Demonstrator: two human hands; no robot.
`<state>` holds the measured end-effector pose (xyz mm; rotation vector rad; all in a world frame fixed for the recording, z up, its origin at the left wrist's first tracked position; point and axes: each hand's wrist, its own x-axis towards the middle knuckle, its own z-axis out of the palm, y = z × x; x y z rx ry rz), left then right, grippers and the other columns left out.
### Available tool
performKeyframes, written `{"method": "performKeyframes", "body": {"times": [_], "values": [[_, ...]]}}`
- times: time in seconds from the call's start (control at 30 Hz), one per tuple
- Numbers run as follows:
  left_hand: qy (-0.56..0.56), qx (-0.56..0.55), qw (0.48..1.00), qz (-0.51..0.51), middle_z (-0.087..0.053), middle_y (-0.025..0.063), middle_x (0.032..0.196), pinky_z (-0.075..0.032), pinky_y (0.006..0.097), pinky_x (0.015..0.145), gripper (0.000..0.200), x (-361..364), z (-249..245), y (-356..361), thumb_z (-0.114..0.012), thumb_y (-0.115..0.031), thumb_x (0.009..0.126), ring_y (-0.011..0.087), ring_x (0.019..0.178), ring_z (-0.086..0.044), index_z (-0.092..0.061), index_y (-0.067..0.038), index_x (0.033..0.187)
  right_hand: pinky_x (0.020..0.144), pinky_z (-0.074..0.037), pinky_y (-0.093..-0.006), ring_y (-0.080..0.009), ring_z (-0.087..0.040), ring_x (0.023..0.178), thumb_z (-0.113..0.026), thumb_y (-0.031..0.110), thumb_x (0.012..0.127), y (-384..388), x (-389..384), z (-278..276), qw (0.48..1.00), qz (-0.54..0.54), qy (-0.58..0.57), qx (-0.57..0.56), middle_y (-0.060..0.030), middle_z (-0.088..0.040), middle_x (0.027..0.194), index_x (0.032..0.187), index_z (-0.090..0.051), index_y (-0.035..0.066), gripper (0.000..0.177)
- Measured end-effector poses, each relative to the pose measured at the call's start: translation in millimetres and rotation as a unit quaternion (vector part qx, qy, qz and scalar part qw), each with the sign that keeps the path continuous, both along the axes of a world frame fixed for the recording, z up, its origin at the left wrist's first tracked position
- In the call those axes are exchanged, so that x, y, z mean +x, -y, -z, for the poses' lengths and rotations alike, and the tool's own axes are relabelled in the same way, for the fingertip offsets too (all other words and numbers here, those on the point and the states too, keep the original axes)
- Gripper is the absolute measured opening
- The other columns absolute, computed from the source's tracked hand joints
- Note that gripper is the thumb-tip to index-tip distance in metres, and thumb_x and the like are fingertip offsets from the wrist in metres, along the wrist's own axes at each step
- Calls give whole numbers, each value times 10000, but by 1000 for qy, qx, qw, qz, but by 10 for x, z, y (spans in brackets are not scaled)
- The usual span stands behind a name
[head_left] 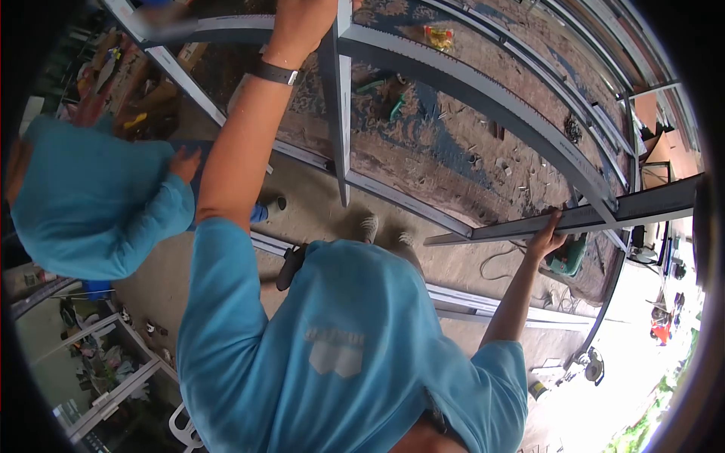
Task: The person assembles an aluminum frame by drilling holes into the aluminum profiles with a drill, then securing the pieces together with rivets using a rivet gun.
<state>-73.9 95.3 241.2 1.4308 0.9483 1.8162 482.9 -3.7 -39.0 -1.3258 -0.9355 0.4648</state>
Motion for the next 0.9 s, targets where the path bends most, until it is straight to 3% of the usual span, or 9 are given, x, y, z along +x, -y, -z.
{"method": "performKeyframes", "body": {"times": [0.2, 0.33, 0.37, 0.4, 0.47, 0.53, 0.67, 0.73, 0.9], "values": [[-43, 50, 998, 3, -599, 15, 786, -512, 289, 627, 447, 123, 127, -9, -688, -496, 960, 116, 686, -615, -592, -67, 1041, 842, -496, -302, -160, -622, 929, -703, 267, 985, 67, -130, 100, 997, 57, 48, 20, -88, -699, 1058, 1215, -680, -56, 397], [-96, 44, 994, 31, -565, 10, 776, -499, 291, 642, 453, 191, 110, 67, -684, -499, 962, 109, 682, -578, -579, -70, 1065, 975, -467, -341, -188, -568, 1123, -797, 252, 907, 175, 32, 63, 994, 38, 91, -44, -159, -565, 1334, 1439, -463, -55, 699], [-113, 67, 990, 53, -531, -3, 745, -471, 292, 620, 437, 175, 130, 20, -681, -473, 973, 102, 656, -534, -572, -70, 1103, 1003, -464, -372, -248, -532, 1186, -833, 249, 868, 276, -24, -38, 985, 72, 150, -37, -186, -440, 1433, 1526, -258, -11, 912], [-129, 90, 985, 73, -498, -16, 715, -444, 293, 598, 424, 153, 131, -17, -678, -447, 983, 94, 630, -491, -565, -70, 1142, 979, -490, -400, -288, -540, 1152, -811, 265, 885, 425, -238, -263, 992, 56, 111, 15, -200, -431, 1396, 1529, -196, 29, 921], [-177, 41, 982, 48, -483, -19, 699, -412, 280, 579, 429, 186, -37, 148, -662, -437, 997, 84, 603, -456, -558, -64, 1180, 952, -517, -428, -289, -558, 1110, -756, 255, 930, 656, -579, -622, 948, 158, 268, 66, -191, -470, 1312, 1496, -241, 39, 795], [-218, 28, 974, 57, -585, 36, 772, -492, 323, 654, 515, 69, 46, 95, -764, -448, 910, 160, 695, -590, -570, -51, 1173, 951, -505, -418, -281, -559, 1133, -756, 218, 926, 646, -1050, -1193, 934, 48, 308, 175, -179, -485, 1293, 1429, -355, 22, 673], [-263, 10, 957, 119, -678, 53, 855, -521, 318, 741, 591, 22, 194, -36, -828, -539, 812, 182, 817, -682, -630, -65, 1105, 930, -480, -444, -339, -589, 1133, -806, 131, 811, 319, -2189, -2626, 843, -255, 454, 133, -173, -610, 1149, 1165, -594, 23, 426], [-439, 30, 891, 110, -678, 82, 1038, -525, 339, 885, 645, -146, 102, 26, -874, -367, 806, 199, 1015, -665, -565, -33, 1264, 934, -473, -454, -368, -589, 1124, -825, 157, 769, -56, -2558, -2842, 819, -324, 448, 154, -178, -634, 1124, 1129, -613, 41, 434], [-508, -32, 846, 161, -666, 147, 1112, -525, 386, 895, 771, -314, 57, 146, -953, -315, 649, 267, 1014, -655, -580, -13, 1252, 885, -514, -452, -377, -660, 1055, -844, 279, 765, -697, -3134, -2857, 790, -431, 434, 49, -197, -671, 1079, 1114, -620, 30, 483]]}}
